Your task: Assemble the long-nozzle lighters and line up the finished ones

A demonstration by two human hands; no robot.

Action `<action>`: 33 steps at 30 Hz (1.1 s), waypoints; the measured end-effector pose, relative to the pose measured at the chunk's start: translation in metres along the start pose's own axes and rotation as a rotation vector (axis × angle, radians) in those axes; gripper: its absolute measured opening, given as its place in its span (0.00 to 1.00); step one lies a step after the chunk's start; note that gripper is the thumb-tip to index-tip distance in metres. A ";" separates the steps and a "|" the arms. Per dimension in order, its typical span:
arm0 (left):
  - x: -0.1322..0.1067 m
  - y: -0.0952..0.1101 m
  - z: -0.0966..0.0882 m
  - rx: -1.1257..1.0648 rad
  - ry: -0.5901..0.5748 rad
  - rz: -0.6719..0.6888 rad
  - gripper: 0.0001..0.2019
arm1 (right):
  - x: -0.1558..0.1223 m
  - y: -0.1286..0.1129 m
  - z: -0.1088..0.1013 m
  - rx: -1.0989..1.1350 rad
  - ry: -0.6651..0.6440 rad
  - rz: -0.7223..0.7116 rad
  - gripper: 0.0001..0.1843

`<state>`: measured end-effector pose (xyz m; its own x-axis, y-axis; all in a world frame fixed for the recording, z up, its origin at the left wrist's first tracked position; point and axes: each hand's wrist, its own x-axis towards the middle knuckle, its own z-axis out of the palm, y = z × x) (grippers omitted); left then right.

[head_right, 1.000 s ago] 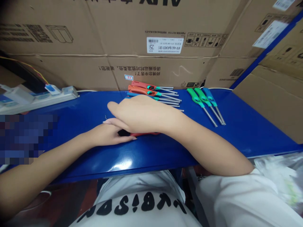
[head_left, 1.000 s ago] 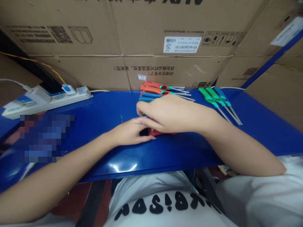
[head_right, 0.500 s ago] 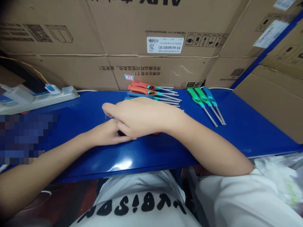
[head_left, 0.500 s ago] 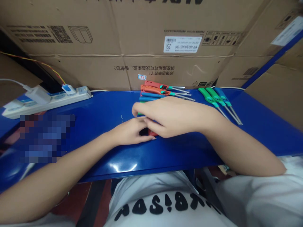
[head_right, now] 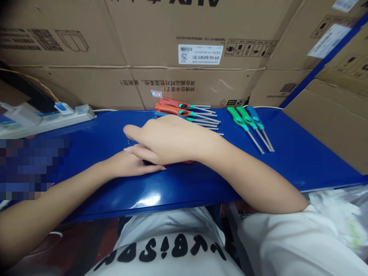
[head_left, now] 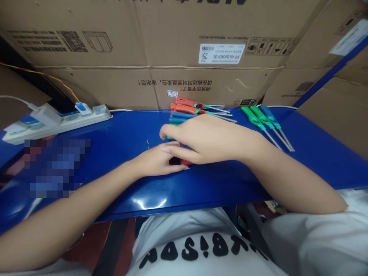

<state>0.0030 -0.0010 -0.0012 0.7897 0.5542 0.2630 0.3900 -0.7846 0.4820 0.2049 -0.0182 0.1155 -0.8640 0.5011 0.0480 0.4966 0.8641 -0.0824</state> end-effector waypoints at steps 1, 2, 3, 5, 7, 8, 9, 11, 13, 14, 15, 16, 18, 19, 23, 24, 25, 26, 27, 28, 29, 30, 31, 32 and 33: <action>0.000 0.000 0.000 0.011 0.005 -0.002 0.16 | 0.000 0.000 0.000 0.000 -0.012 -0.003 0.15; -0.001 0.000 0.000 0.014 0.009 0.002 0.18 | 0.000 0.001 0.001 0.006 -0.023 -0.012 0.14; -0.001 0.000 0.000 0.008 0.010 0.009 0.18 | 0.001 0.001 0.001 0.017 -0.027 -0.022 0.13; -0.001 0.000 0.000 -0.019 0.000 0.020 0.15 | 0.001 0.001 0.002 0.043 -0.011 -0.034 0.13; -0.001 0.001 0.000 -0.024 -0.002 0.015 0.14 | 0.002 0.001 0.003 0.055 0.016 -0.029 0.14; -0.001 0.001 0.000 -0.011 -0.001 0.006 0.15 | 0.002 0.001 0.004 0.052 0.018 -0.021 0.14; -0.001 0.001 0.000 0.009 -0.002 -0.006 0.17 | 0.002 0.001 0.004 0.044 0.010 -0.014 0.15; -0.001 0.001 -0.001 0.039 -0.006 -0.023 0.19 | 0.003 0.002 0.005 0.032 -0.017 -0.009 0.14; 0.000 0.001 -0.001 0.028 -0.024 -0.012 0.17 | 0.002 0.003 0.006 0.041 -0.022 -0.009 0.12; 0.000 0.000 -0.001 0.014 -0.026 0.001 0.15 | 0.001 0.003 0.005 0.052 -0.010 -0.009 0.12; 0.000 0.000 -0.001 0.001 -0.021 0.015 0.13 | 0.000 0.003 0.005 0.063 0.004 -0.008 0.13; 0.001 0.000 -0.001 -0.008 -0.016 0.026 0.13 | -0.001 0.002 0.005 0.068 0.017 -0.003 0.15; 0.001 0.000 -0.001 -0.008 -0.014 0.028 0.12 | -0.001 0.001 0.004 0.048 0.026 0.012 0.15; 0.001 0.000 -0.001 -0.002 -0.014 0.021 0.13 | -0.001 0.001 0.003 0.028 0.019 0.017 0.13; 0.001 0.001 -0.001 0.018 -0.003 0.004 0.14 | 0.000 0.001 0.004 0.005 -0.022 -0.005 0.11; 0.000 0.001 0.000 0.008 0.003 0.012 0.14 | 0.000 0.001 0.004 0.025 -0.015 -0.023 0.10; 0.000 0.000 0.000 -0.007 0.006 0.026 0.13 | -0.001 0.001 0.004 0.048 -0.001 -0.041 0.11; 0.000 -0.001 0.000 -0.020 0.008 0.040 0.12 | -0.001 0.001 0.004 0.066 0.016 -0.055 0.12; 0.000 -0.001 0.000 -0.026 0.008 0.051 0.12 | -0.002 0.001 0.004 0.076 0.030 -0.060 0.13; 0.000 -0.002 0.000 -0.023 0.006 0.055 0.12 | -0.002 0.001 0.004 0.075 0.035 -0.055 0.14; 0.000 -0.002 0.001 -0.012 0.005 0.050 0.12 | -0.002 0.000 0.003 0.066 0.029 -0.041 0.13; 0.000 -0.002 0.001 0.004 0.006 0.042 0.13 | -0.002 0.000 0.003 0.053 0.015 -0.024 0.12; -0.001 -0.002 0.001 0.017 0.009 0.032 0.15 | -0.001 0.000 0.003 0.041 -0.003 -0.010 0.11; -0.001 -0.002 0.001 0.024 0.011 0.023 0.16 | -0.001 0.000 0.002 0.036 -0.017 -0.004 0.10; -0.001 -0.002 0.000 0.022 0.011 0.018 0.16 | -0.001 0.001 0.002 0.039 -0.022 -0.007 0.10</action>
<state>0.0017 -0.0003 -0.0027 0.7913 0.5431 0.2809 0.3865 -0.8003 0.4585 0.2056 -0.0182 0.1132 -0.8691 0.4939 0.0265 0.4877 0.8647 -0.1204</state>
